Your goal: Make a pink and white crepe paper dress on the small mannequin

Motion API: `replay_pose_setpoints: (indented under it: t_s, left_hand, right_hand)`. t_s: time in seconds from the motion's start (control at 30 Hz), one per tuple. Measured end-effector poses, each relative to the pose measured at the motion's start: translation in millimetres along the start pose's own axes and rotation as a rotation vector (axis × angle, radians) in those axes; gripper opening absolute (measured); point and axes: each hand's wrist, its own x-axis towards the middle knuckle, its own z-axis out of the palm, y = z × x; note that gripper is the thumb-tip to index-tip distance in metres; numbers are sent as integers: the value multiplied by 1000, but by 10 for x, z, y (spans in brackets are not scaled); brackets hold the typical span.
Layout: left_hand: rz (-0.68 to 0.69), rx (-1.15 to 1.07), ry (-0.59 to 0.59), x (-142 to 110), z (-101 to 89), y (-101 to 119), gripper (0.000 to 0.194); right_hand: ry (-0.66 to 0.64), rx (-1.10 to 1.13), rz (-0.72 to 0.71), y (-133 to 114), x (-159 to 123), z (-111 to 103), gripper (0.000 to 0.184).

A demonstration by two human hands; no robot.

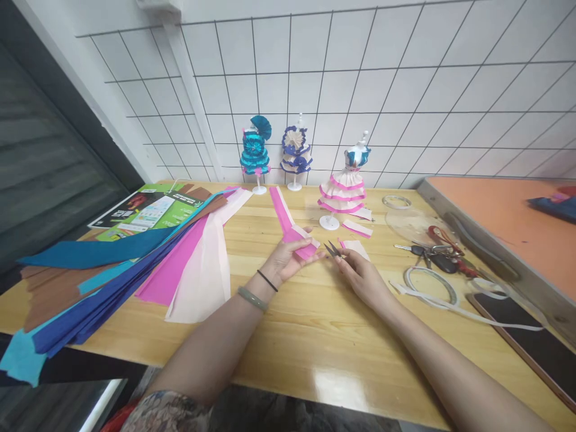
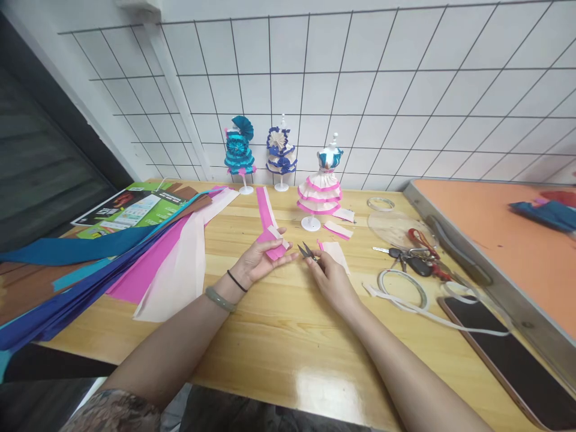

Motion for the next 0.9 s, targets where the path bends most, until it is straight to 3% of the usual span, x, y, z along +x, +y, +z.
replay_pose_setpoints:
  t_s: [0.9]
  left_hand:
    - [39, -15, 7, -21, 17, 24, 33]
  right_hand:
    - [-48, -81, -137, -71, -47, 24, 36]
